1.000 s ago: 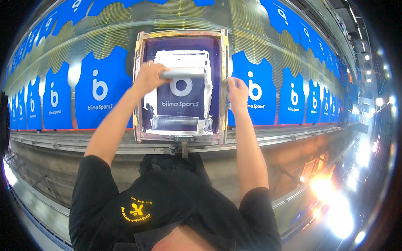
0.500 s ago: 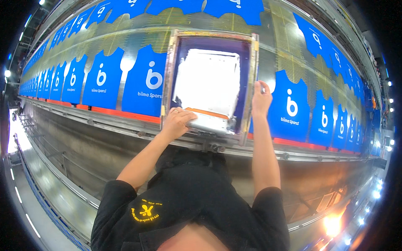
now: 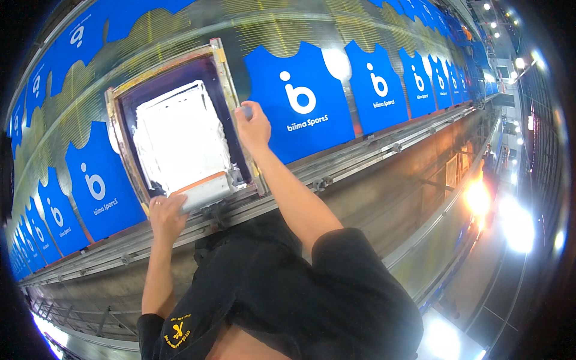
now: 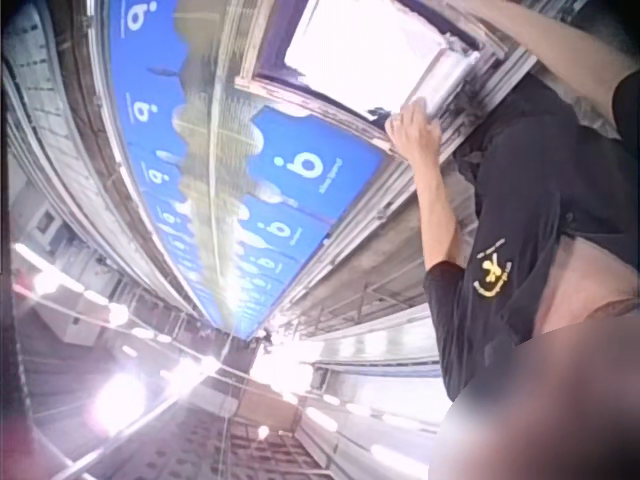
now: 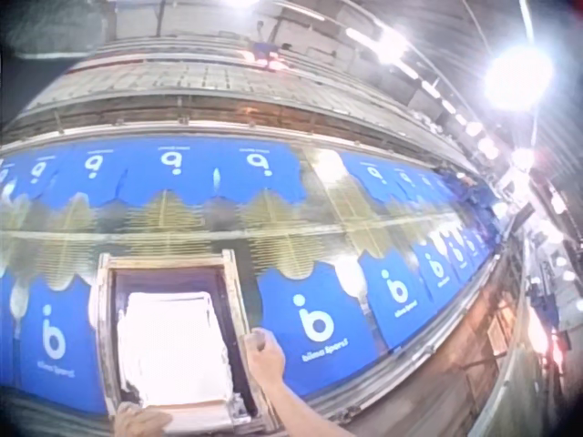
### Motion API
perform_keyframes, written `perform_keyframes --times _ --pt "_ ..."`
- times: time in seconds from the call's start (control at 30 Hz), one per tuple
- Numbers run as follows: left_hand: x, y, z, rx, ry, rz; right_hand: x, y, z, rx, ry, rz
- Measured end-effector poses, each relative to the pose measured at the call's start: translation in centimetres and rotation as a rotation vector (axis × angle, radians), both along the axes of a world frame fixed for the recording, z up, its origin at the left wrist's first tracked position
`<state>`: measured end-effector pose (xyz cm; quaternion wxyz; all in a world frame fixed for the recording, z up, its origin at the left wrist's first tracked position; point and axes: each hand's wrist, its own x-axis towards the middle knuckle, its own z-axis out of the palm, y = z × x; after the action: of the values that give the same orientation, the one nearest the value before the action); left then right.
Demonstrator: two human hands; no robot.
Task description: The person uses a squeegee to spread white ink across a screen printing frame placed over a blue sports jersey. The person repeatedly pulls the squeegee across the screen to apply ink, then lifts the frame to reveal the printed logo on the jersey.
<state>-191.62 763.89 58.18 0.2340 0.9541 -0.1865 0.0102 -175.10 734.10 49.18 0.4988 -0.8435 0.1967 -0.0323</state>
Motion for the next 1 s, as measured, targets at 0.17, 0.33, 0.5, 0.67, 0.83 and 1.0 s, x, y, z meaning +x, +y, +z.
perform_keyframes --times 0.17,0.33,0.5,0.67,0.83,1.0 --pt "7.6 2.0 0.0 0.052 -0.061 0.001 -0.1 -0.3 -0.5 -0.092 -0.076 0.052" --pt "19.1 3.5 -0.8 0.023 -0.134 0.02 0.0 -0.6 -1.1 -0.043 0.042 0.053" --pt "27.2 4.9 -1.0 0.059 0.107 0.086 0.3 -0.7 -0.7 0.011 0.098 0.044" --pt "28.8 5.1 -1.3 0.213 0.221 0.113 5.5 1.7 3.4 -0.52 -0.44 0.173" --pt "29.4 4.8 -1.0 0.322 0.318 0.186 15.1 8.5 6.1 -0.46 -0.487 0.855" --pt "25.0 4.7 -3.8 0.195 0.106 0.162 11.1 9.3 2.6 -0.618 -0.418 0.852"
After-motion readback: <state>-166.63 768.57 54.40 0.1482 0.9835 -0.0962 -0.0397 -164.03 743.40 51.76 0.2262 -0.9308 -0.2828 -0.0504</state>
